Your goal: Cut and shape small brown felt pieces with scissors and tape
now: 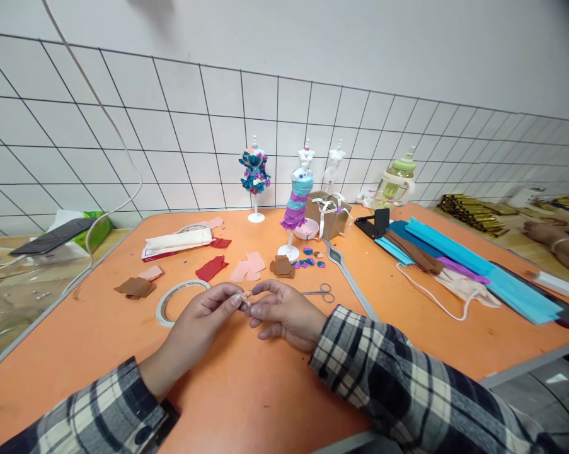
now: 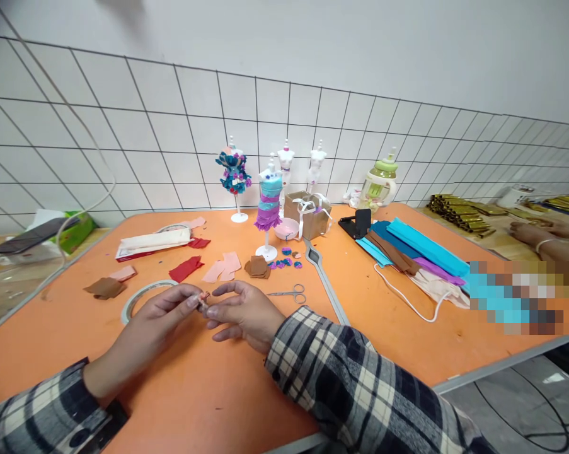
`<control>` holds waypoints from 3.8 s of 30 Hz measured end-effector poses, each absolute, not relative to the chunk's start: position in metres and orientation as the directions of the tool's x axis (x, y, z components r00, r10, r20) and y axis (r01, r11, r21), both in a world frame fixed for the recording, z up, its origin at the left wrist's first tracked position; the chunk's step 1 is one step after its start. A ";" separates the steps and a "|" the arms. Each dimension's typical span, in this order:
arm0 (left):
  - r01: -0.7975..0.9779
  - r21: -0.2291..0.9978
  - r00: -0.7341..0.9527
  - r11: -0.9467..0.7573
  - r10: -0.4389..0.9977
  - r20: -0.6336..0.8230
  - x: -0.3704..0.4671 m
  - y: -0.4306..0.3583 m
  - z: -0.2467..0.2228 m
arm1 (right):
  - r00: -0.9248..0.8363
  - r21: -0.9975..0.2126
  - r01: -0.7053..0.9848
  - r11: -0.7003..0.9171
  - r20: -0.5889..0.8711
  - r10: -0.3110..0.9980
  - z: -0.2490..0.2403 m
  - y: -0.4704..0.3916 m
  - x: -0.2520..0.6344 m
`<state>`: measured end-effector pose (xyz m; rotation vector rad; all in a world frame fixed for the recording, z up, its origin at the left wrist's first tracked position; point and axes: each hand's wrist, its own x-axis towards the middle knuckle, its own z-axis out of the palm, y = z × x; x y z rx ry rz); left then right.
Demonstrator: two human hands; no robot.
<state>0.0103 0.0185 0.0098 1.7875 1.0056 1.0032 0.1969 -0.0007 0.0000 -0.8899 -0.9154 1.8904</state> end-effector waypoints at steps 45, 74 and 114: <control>0.553 0.046 0.820 -0.832 0.553 0.148 0.006 0.017 0.007 | -0.573 -0.297 0.669 0.681 0.377 0.728 0.000 0.001 0.217; 0.270 0.943 0.259 -0.196 0.958 0.125 0.022 0.008 0.002 | -0.189 -0.842 -0.440 -0.312 -0.253 0.949 0.000 -0.012 0.188; 0.506 0.741 0.759 -0.442 0.636 -0.140 0.005 0.009 0.021 | -0.660 -0.939 0.214 0.268 0.063 0.748 -0.004 0.005 0.220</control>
